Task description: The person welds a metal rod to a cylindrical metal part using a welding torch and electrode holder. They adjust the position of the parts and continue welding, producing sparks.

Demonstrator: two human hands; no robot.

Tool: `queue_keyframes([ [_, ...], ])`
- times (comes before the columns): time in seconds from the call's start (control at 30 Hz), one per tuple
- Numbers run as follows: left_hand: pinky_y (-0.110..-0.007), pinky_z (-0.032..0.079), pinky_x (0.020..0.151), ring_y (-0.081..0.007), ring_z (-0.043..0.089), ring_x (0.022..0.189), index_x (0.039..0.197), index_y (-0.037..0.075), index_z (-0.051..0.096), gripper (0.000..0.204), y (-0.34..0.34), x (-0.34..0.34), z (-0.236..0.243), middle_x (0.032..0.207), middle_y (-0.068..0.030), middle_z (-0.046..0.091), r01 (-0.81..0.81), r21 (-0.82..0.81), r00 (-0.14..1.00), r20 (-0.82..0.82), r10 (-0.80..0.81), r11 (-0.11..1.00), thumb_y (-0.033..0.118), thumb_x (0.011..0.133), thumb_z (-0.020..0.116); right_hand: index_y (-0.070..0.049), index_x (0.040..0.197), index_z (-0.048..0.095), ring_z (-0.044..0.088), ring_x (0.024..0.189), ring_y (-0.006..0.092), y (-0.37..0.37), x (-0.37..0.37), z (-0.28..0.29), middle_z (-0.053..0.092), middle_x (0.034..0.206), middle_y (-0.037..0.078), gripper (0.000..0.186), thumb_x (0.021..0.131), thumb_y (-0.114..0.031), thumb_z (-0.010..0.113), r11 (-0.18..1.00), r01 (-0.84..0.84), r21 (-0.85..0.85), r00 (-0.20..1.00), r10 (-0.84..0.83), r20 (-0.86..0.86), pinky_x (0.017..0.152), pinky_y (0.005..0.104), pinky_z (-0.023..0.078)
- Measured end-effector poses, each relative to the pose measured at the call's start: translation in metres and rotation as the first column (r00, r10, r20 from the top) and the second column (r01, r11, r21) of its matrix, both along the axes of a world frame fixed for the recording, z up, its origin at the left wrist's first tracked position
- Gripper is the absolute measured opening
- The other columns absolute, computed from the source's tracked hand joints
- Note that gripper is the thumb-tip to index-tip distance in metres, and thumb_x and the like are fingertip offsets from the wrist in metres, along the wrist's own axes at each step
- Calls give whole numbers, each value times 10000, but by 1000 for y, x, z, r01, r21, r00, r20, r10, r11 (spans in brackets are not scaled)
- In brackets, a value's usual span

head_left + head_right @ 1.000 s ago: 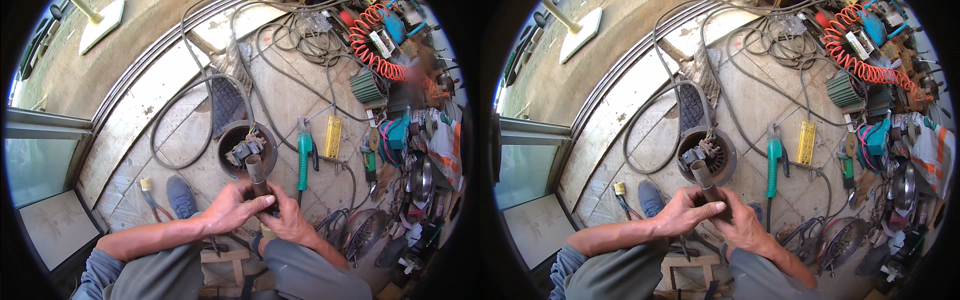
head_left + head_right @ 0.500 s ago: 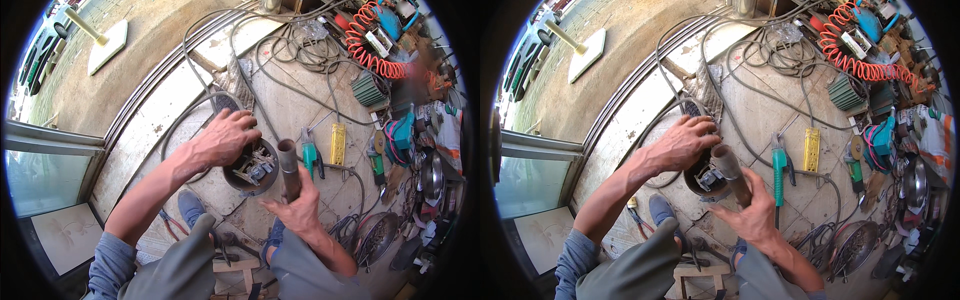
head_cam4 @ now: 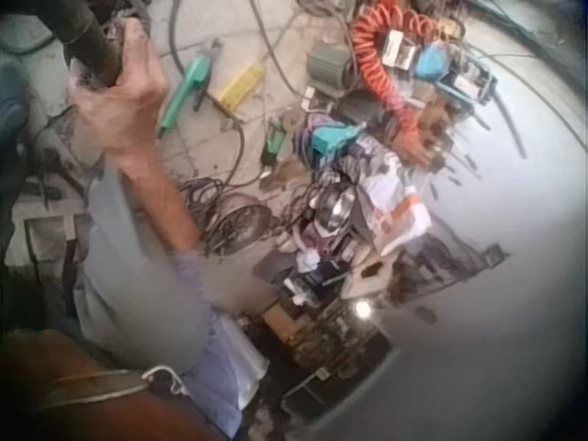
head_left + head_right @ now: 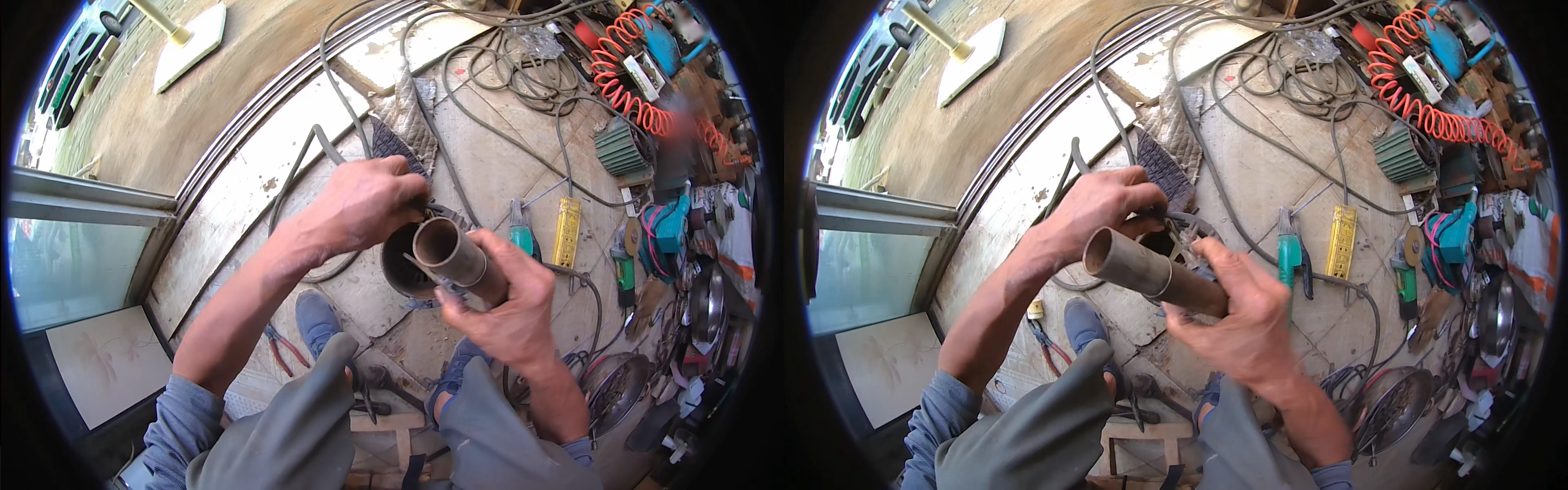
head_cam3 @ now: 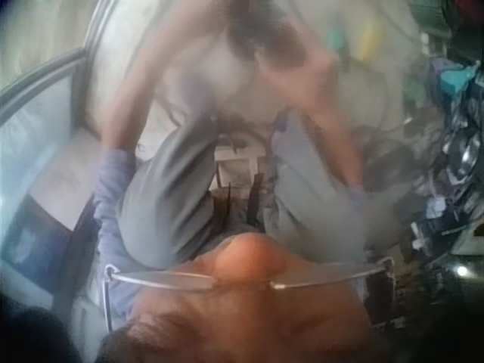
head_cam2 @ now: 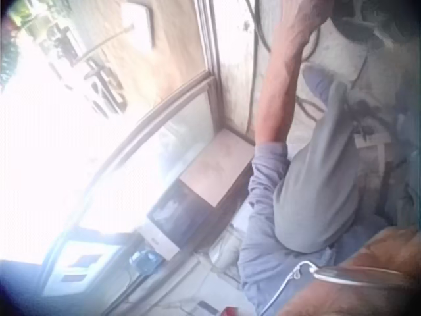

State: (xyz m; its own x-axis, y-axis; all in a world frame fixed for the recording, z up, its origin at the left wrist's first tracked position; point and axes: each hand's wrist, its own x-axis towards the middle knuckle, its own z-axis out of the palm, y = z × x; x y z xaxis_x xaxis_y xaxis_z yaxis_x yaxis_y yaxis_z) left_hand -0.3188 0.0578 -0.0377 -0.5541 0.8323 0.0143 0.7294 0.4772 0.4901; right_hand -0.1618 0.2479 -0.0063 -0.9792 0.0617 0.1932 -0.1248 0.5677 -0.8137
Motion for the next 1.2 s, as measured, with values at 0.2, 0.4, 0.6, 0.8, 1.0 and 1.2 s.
queue_keyframes([
  [0.2, -445, 533, 697, -324, 655, 819, 987, 91, 705, 196, -14, 14, -10, 879, -98, 615, 40, -26, 999, 8, -40, 999, 195, 831, 763, -23, 1247, 654, 672, 701, 256, 26, -12, 0, 658, 880, 133, 634, 649, -76, 861, 949, -296, 108, 954, 288, 85, 640, 359, 554],
  [0.4, -437, 514, 705, -310, 638, 803, 959, 100, 700, 179, -18, 22, -18, 858, -87, 610, -20, 46, 996, -82, 24, 999, 217, 836, 759, -46, 1282, 646, 645, 665, 250, 26, -18, -5, 640, 849, 121, 677, 638, -66, 854, 942, -313, 118, 950, 308, 55, 606, 354, 529],
  [0.6, -431, 520, 690, -296, 643, 793, 930, 104, 700, 172, -28, 18, -23, 819, -78, 617, -30, 22, 995, -91, 32, 999, 232, 830, 757, -50, 1249, 670, 638, 659, 257, 28, -31, 4, 624, 832, 123, 620, 655, -65, 847, 924, -359, 136, 932, 347, 103, 610, 359, 525],
  [0.8, -414, 548, 711, -289, 668, 825, 890, 88, 710, 151, -26, 13, -19, 828, -75, 659, -56, -27, 992, -117, 52, 998, 226, 844, 750, -69, 1251, 678, 643, 682, 282, 32, -40, 5, 616, 829, 120, 601, 669, -53, 831, 901, -402, 161, 912, 378, 159, 618, 373, 529],
  [1.0, -419, 554, 732, -294, 669, 836, 859, 94, 709, 156, -31, 21, -18, 808, -75, 653, -32, 4, 995, -100, 32, 999, 242, 843, 758, -50, 1218, 695, 615, 655, 243, 33, -34, 10, 617, 808, 103, 615, 615, -29, 816, 863, -454, 221, 890, 425, 167, 594, 351, 504],
  [1.2, -439, 526, 696, -304, 659, 806, 994, 101, 752, 181, -32, 13, -21, 829, -91, 651, -5, 6, 998, -59, 5, 1000, 234, 872, 747, -53, 1212, 704, 604, 642, 245, 32, -42, 13, 613, 798, 100, 617, 605, -26, 807, 865, -461, 199, 884, 428, 189, 576, 361, 495],
])
